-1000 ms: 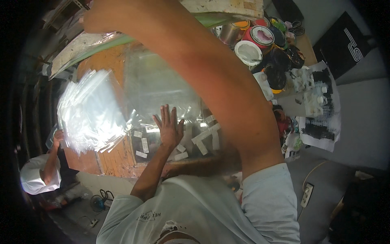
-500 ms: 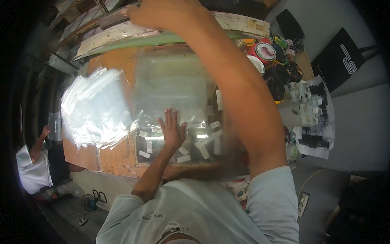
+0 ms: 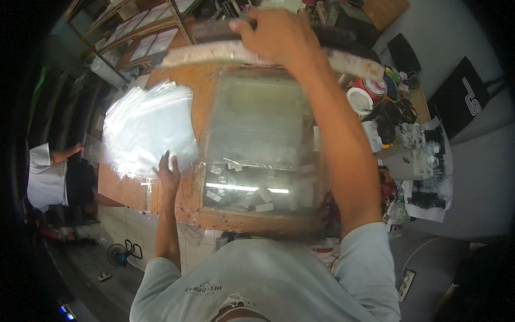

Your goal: The person performs screen printing on plastic bags by placing a bag on the workbench, lowering the screen frame, and using a squeegee to apply ink. They then lift the frame, remove the printed bag, and clean the screen mesh using a cloth and solvent.

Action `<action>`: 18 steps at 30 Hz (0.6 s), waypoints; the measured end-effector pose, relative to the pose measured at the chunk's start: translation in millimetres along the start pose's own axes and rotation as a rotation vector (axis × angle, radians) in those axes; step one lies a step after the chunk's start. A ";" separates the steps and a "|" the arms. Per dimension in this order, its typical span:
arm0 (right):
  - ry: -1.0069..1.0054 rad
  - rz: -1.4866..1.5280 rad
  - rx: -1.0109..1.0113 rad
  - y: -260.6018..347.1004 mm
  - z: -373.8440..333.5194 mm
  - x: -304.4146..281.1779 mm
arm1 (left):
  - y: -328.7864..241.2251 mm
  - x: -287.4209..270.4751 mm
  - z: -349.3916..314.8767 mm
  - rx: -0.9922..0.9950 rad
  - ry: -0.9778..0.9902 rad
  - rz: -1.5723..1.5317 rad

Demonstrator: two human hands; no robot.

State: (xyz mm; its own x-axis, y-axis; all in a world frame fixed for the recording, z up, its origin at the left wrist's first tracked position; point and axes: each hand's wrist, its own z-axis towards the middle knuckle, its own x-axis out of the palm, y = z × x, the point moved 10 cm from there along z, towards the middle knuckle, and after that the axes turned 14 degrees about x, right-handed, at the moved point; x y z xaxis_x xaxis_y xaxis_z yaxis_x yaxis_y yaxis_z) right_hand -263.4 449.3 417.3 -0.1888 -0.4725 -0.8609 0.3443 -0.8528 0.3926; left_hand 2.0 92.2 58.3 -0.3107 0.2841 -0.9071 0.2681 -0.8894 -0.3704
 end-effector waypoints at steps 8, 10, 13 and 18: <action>-0.103 -0.019 -0.107 -15.5 -211.6 108.0 | -271.4 8.3 -86.5 -0.297 0.060 -1.904; 0.128 -0.242 -0.057 -39.9 -241.7 173.6 | -245.6 63.9 -119.9 -0.631 0.157 -1.898; 0.159 -0.222 -0.057 -59.7 -253.0 213.3 | -228.7 104.5 -141.3 -0.938 0.241 -1.770; 0.265 -0.144 0.019 -74.8 -254.2 236.6 | -213.3 137.8 -150.6 -1.000 0.208 -1.695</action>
State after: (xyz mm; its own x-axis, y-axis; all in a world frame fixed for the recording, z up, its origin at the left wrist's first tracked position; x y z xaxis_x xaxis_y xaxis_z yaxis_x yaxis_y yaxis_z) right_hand -100.0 457.9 102.0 0.0132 -0.2735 -0.9618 0.3135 -0.9122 0.2637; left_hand 39.4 375.0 -17.8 -0.6817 0.5715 0.4568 0.2140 0.7527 -0.6226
